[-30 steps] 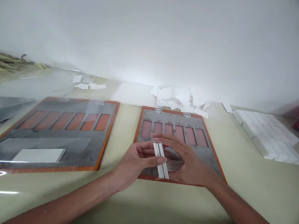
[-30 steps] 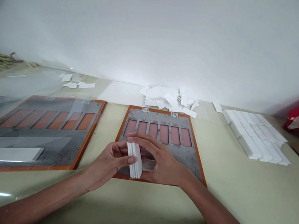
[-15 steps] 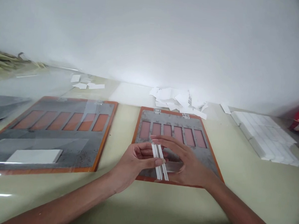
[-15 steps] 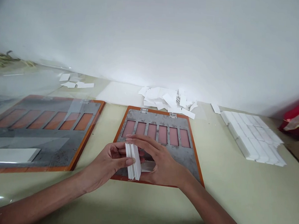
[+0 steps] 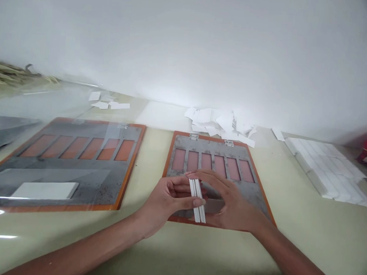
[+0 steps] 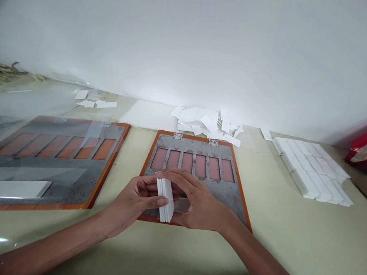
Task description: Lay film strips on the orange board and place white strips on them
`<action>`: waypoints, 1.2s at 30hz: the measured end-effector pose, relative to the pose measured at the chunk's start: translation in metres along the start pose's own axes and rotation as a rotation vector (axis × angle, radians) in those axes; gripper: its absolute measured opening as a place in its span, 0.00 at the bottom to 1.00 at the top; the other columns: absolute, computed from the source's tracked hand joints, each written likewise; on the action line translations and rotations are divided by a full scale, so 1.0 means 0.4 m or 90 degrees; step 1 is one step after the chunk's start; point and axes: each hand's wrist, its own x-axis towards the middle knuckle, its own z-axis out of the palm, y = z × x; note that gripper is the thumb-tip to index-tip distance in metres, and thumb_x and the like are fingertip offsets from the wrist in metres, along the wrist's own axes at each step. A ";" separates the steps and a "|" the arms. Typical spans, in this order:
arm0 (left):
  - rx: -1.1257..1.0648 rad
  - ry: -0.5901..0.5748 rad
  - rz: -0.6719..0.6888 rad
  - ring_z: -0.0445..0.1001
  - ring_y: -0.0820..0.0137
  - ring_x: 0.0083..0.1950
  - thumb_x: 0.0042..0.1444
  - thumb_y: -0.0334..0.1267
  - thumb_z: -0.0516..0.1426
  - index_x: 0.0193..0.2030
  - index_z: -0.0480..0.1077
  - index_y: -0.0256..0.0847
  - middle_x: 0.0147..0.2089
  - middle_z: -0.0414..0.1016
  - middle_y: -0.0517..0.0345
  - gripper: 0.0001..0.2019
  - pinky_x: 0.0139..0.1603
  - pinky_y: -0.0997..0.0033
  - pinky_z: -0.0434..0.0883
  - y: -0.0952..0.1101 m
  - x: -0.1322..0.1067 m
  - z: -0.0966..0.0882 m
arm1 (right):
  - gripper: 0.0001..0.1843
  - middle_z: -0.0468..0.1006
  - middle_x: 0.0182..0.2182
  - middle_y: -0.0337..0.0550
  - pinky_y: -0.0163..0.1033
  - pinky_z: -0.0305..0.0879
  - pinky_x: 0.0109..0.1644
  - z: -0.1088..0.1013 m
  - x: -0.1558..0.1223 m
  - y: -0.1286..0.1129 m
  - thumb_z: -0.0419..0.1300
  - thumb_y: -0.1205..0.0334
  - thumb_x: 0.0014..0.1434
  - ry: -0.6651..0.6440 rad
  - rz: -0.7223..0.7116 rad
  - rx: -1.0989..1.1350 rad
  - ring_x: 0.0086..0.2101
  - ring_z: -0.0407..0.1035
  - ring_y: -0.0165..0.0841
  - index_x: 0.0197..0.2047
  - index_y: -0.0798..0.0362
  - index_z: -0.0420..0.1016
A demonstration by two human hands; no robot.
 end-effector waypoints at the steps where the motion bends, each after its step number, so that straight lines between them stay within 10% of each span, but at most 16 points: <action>1: 0.002 -0.001 0.003 0.80 0.69 0.42 0.48 0.37 0.72 0.45 0.80 0.38 0.45 0.83 0.50 0.17 0.42 0.75 0.76 0.002 -0.002 0.001 | 0.44 0.68 0.61 0.45 0.42 0.66 0.60 -0.001 0.001 -0.003 0.69 0.66 0.53 0.001 0.003 -0.004 0.58 0.65 0.35 0.68 0.40 0.56; 17: 0.152 0.036 0.075 0.78 0.62 0.53 0.53 0.47 0.68 0.53 0.77 0.43 0.53 0.80 0.49 0.22 0.54 0.69 0.74 0.122 0.006 0.012 | 0.48 0.71 0.58 0.48 0.44 0.70 0.56 -0.086 -0.016 -0.017 0.76 0.54 0.46 0.160 -0.015 -0.048 0.55 0.69 0.41 0.66 0.43 0.60; 24: 0.829 0.050 0.296 0.79 0.58 0.46 0.51 0.56 0.66 0.57 0.72 0.36 0.46 0.81 0.45 0.32 0.47 0.63 0.74 0.370 0.321 0.117 | 0.49 0.69 0.60 0.50 0.52 0.65 0.63 -0.117 -0.187 -0.002 0.77 0.55 0.43 0.245 0.144 -0.024 0.56 0.68 0.46 0.66 0.44 0.62; 30: 0.965 0.097 0.280 0.71 0.55 0.57 0.54 0.45 0.67 0.53 0.71 0.31 0.54 0.74 0.41 0.25 0.57 0.53 0.70 0.440 0.637 0.314 | 0.57 0.64 0.64 0.53 0.54 0.63 0.64 -0.106 -0.310 0.040 0.75 0.55 0.47 0.309 0.221 -0.084 0.61 0.64 0.48 0.73 0.42 0.49; 36: 0.942 0.117 0.294 0.73 0.57 0.54 0.59 0.48 0.61 0.52 0.71 0.32 0.55 0.73 0.40 0.22 0.54 0.54 0.70 0.392 0.620 0.366 | 0.40 0.67 0.62 0.50 0.49 0.63 0.65 -0.132 -0.321 0.063 0.72 0.57 0.52 0.315 0.165 -0.142 0.61 0.64 0.43 0.66 0.43 0.64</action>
